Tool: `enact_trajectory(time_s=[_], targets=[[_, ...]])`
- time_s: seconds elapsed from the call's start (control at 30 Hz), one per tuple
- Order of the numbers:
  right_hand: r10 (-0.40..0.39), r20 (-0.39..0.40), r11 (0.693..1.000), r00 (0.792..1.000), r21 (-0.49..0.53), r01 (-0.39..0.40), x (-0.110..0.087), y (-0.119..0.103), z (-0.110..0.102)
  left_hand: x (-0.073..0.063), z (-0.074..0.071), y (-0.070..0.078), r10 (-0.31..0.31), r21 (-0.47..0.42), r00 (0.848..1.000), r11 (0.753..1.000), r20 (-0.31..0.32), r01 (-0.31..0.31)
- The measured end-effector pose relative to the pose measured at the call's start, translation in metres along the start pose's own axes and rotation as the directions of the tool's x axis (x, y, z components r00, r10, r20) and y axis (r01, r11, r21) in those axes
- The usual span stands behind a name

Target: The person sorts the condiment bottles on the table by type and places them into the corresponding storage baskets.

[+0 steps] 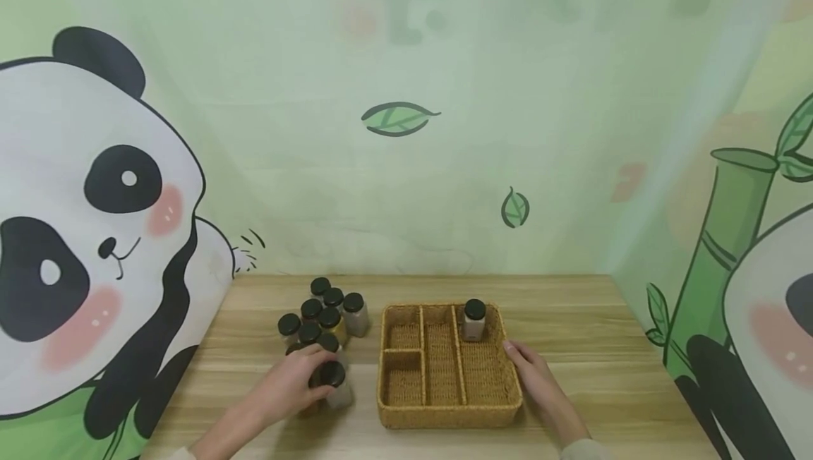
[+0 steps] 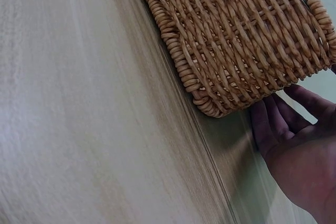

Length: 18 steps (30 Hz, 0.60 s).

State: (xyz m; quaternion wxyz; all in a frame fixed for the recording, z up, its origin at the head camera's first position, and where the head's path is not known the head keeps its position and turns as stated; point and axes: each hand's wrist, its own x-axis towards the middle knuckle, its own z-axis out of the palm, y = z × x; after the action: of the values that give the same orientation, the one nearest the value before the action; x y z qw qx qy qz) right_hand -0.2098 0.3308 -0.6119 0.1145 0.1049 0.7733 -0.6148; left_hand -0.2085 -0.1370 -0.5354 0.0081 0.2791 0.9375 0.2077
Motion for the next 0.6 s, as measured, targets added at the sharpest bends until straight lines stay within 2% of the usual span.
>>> enact_trajectory(time_s=[0.3, 0.6], targets=[[-0.001, 0.002, 1.000, 1.000, -0.004, 0.001, -0.0005, -0.0009, -0.0011, -0.0018, 0.0038, -0.0003, 0.024, 0.024, 1.000, 0.999, 0.011, -0.024], [0.007, 0.009, 1.000, 1.000, -0.023, -0.007, -0.0008, 0.0001, -0.0017, -0.0009, 0.0082, -0.0038, 0.044, 0.048, 0.999, 0.998, -0.022, -0.043]])
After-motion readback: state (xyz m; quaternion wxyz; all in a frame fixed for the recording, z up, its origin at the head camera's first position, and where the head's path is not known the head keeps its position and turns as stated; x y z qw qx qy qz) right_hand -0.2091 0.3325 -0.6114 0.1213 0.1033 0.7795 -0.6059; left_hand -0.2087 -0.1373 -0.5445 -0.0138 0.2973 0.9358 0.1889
